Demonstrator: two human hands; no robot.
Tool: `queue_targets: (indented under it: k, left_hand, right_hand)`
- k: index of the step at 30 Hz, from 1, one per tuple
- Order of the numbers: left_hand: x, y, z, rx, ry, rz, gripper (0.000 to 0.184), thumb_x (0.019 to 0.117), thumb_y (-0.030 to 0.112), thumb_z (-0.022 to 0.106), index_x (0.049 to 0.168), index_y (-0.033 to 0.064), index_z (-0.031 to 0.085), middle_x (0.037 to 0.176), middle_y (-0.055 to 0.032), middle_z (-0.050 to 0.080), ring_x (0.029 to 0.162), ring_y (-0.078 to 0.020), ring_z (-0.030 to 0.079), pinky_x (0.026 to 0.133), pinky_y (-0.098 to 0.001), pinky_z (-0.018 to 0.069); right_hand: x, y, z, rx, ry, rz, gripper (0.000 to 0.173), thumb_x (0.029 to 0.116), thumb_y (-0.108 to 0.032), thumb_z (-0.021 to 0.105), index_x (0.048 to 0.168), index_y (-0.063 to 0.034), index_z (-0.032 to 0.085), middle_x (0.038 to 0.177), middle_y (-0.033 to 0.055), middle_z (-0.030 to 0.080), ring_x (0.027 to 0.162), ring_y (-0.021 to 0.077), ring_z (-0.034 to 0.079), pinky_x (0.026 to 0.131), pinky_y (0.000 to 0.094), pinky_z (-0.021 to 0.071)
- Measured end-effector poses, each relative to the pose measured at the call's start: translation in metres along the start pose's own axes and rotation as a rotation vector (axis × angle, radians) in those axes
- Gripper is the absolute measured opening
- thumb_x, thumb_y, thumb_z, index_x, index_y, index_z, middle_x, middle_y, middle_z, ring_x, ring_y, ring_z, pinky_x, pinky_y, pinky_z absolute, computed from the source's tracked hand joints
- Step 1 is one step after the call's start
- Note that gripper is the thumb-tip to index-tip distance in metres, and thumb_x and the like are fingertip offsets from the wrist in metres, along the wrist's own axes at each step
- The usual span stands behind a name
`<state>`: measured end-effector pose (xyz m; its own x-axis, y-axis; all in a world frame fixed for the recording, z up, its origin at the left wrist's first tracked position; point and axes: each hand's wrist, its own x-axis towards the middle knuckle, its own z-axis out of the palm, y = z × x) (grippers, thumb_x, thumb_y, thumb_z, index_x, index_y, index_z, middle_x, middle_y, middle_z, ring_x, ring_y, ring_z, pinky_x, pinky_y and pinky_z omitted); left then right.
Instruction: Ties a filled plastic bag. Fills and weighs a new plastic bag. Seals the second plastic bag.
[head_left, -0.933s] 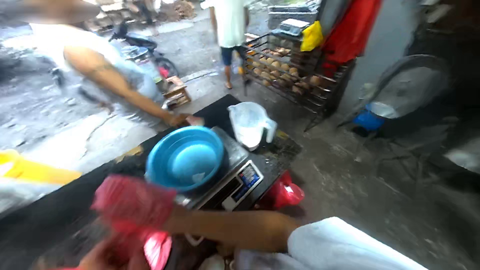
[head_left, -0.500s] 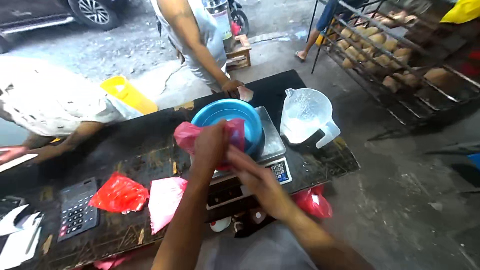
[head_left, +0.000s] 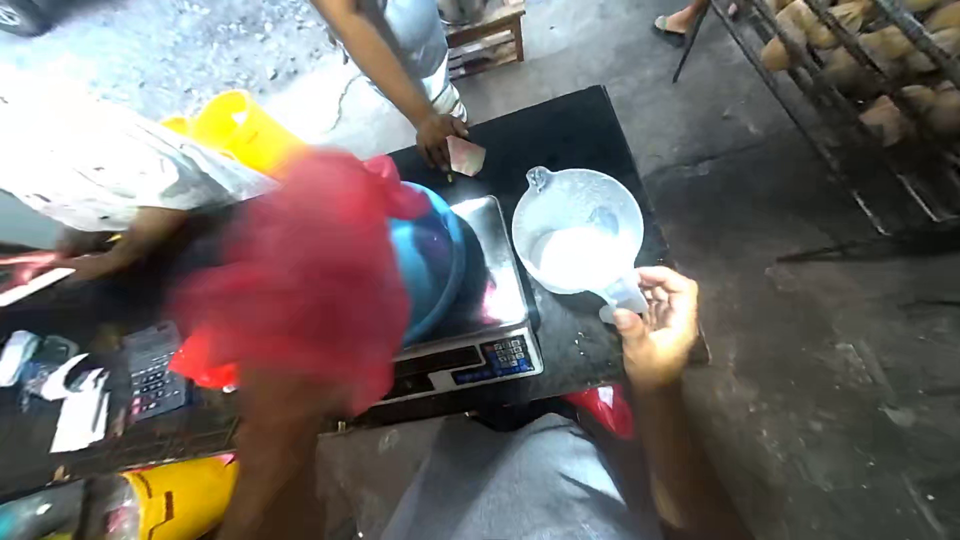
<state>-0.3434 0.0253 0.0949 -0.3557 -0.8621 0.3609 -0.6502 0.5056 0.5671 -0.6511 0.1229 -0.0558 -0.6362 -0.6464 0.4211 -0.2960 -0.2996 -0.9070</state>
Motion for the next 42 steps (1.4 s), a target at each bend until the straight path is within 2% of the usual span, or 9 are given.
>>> queue_targets:
  k: [3, 8, 12, 17, 20, 24, 27, 38, 42]
  left_hand:
    - [0.024, -0.017, 0.013, 0.296, -0.236, 0.032, 0.036, 0.0995, 0.031, 0.046, 0.102, 0.0033, 0.069, 0.077, -0.0140, 0.067, 0.073, -0.0281, 0.068, 0.065, -0.0540, 0.0531]
    - [0.046, -0.022, 0.007, 0.361, -0.495, -0.198, 0.013, 0.0892, 0.005, 0.067, 0.101, -0.0008, 0.069, 0.082, -0.0214, 0.068, 0.079, -0.0423, 0.068, 0.070, -0.0666, 0.0514]
    - [0.062, -0.035, 0.049, 0.444, -0.894, -0.397, 0.024, 0.0997, 0.020, 0.061, 0.100, -0.0022, 0.070, 0.096, -0.0247, 0.069, 0.098, -0.0459, 0.067, 0.081, -0.0698, 0.0491]
    - [0.074, -0.062, 0.055, 0.518, -0.329, -0.428, 0.026, 0.0954, 0.013, 0.068, 0.107, -0.0102, 0.066, 0.100, -0.0343, 0.067, 0.099, -0.0544, 0.065, 0.084, -0.0746, 0.0481]
    - [0.070, -0.046, 0.074, 0.402, -0.075, -0.372, 0.032, 0.0982, 0.019, 0.059, 0.108, -0.0111, 0.065, 0.100, -0.0338, 0.068, 0.099, -0.0522, 0.066, 0.086, -0.0721, 0.0479]
    - [0.062, -0.055, 0.089, 0.291, -0.626, -0.356, 0.025, 0.1042, 0.018, 0.057, 0.112, -0.0038, 0.067, 0.099, -0.0274, 0.068, 0.097, -0.0460, 0.066, 0.086, -0.0693, 0.0496]
    - [0.068, -0.056, 0.078, 0.151, -0.681, -0.294, 0.025, 0.1037, 0.016, 0.058, 0.121, 0.0003, 0.064, 0.104, -0.0219, 0.069, 0.100, -0.0367, 0.068, 0.090, -0.0622, 0.0518]
    - [0.056, -0.044, 0.044, -0.053, -0.308, -0.138, 0.021, 0.0992, 0.015, 0.065, 0.116, 0.0024, 0.068, 0.106, -0.0174, 0.069, 0.100, -0.0313, 0.067, 0.090, -0.0551, 0.0544]
    - [0.053, -0.046, 0.043, -0.221, -0.309, -0.224, 0.048, 0.1027, 0.022, 0.063, 0.148, 0.0129, 0.050, 0.125, -0.0150, 0.066, 0.106, -0.0272, 0.068, 0.091, -0.0521, 0.0565]
  right_hand:
    - [-0.003, 0.007, 0.002, 0.034, -0.057, -0.003, 0.054, 0.0896, -0.056, 0.072, 0.121, -0.0146, 0.059, 0.100, -0.0106, 0.068, 0.085, -0.0016, 0.067, 0.074, 0.0200, 0.0607]
    - [-0.002, 0.015, 0.005, 0.079, -0.112, 0.025, 0.056, 0.0886, -0.061, 0.071, 0.121, -0.0170, 0.057, 0.094, -0.0123, 0.066, 0.078, -0.0024, 0.065, 0.068, 0.0189, 0.0585]
    - [-0.002, 0.018, 0.011, 0.159, -0.096, -0.005, 0.052, 0.0887, -0.058, 0.073, 0.121, -0.0205, 0.057, 0.097, -0.0164, 0.065, 0.080, -0.0056, 0.064, 0.069, 0.0150, 0.0568]
    - [0.000, 0.022, 0.018, 0.164, -0.006, -0.062, 0.044, 0.0892, -0.048, 0.076, 0.116, -0.0177, 0.058, 0.100, -0.0173, 0.066, 0.088, -0.0074, 0.064, 0.077, 0.0135, 0.0567]
    - [0.006, 0.026, 0.016, 0.103, 0.051, -0.082, 0.042, 0.0903, -0.045, 0.076, 0.113, -0.0136, 0.060, 0.098, -0.0154, 0.067, 0.089, -0.0070, 0.065, 0.078, 0.0148, 0.0575]
    - [0.017, 0.035, 0.007, 0.064, 0.096, -0.106, 0.039, 0.0896, -0.051, 0.075, 0.108, -0.0179, 0.064, 0.088, -0.0146, 0.067, 0.071, -0.0046, 0.062, 0.062, 0.0174, 0.0555]
    - [0.040, 0.025, -0.006, 0.012, 0.018, -0.182, 0.040, 0.0884, -0.053, 0.076, 0.106, -0.0180, 0.068, 0.084, -0.0137, 0.067, 0.066, -0.0037, 0.061, 0.058, 0.0184, 0.0541]
    - [0.121, -0.113, -0.005, -0.100, -0.521, -0.442, 0.037, 0.0897, -0.044, 0.077, 0.120, -0.0257, 0.066, 0.107, -0.0205, 0.069, 0.091, -0.0084, 0.064, 0.079, 0.0121, 0.0544]
    - [0.126, -0.151, 0.019, -0.292, -0.656, -0.516, 0.042, 0.0915, -0.043, 0.074, 0.114, -0.0087, 0.066, 0.096, -0.0075, 0.069, 0.087, -0.0094, 0.061, 0.078, 0.0105, 0.0521]
